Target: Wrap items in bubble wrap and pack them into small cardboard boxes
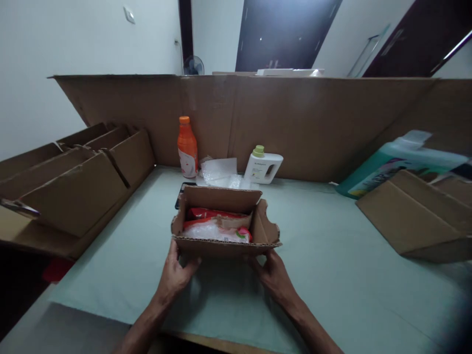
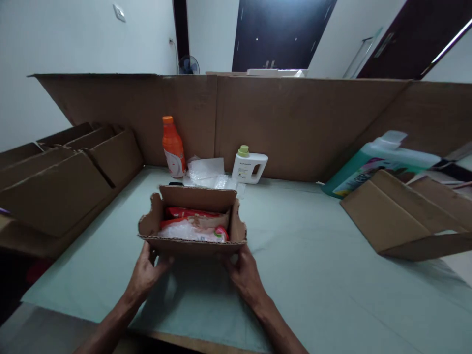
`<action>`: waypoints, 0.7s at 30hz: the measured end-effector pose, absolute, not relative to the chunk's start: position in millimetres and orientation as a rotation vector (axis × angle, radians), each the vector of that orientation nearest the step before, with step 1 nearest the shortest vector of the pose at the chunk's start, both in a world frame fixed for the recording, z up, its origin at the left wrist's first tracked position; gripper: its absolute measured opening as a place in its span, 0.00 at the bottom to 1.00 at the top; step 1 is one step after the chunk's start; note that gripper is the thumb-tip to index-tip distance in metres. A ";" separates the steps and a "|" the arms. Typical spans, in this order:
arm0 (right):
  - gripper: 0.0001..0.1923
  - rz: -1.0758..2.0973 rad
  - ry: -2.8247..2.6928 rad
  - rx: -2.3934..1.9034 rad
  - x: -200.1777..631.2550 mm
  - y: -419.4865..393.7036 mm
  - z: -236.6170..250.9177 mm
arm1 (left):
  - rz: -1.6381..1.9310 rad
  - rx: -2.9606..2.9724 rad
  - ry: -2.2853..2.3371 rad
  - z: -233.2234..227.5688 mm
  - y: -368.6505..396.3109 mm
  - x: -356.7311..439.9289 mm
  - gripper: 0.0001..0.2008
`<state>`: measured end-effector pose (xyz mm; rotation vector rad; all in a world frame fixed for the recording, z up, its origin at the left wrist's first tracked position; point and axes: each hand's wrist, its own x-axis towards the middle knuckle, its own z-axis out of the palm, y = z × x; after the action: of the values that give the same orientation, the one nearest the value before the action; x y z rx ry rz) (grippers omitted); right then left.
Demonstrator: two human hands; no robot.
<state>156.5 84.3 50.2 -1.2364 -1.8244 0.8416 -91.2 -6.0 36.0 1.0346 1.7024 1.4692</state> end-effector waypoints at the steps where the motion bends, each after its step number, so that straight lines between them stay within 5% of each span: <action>1: 0.22 0.817 -1.815 -1.268 170.1 85.5 45.1 | 1.454 1.058 1.668 32.5 0.4 -83.5 0.40; 5: 0.31 0.782 -1.848 -1.412 241.7 75.0 39.4 | 1.407 1.125 1.540 17.6 7.9 -50.9 0.42; 10: 0.72 1.001 -1.923 -1.238 285.2 82.3 57.8 | 1.400 1.040 1.525 12.2 -3.7 -40.1 0.39; 12: 0.81 1.121 -1.951 -1.099 284.8 100.0 56.8 | 1.371 1.028 1.519 11.8 -6.6 -41.2 0.36; 16: 0.86 1.137 -1.977 -0.867 266.7 122.9 40.0 | 1.324 1.082 1.564 14.0 -7.8 -37.5 0.33; 21: 0.75 0.859 -1.833 -0.953 294.7 97.4 30.2 | 1.190 1.313 1.552 15.2 9.8 -4.3 0.37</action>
<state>294.7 97.4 30.2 -0.9532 -1.8330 0.8591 -4.3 9.8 15.2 1.3127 1.5524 1.1896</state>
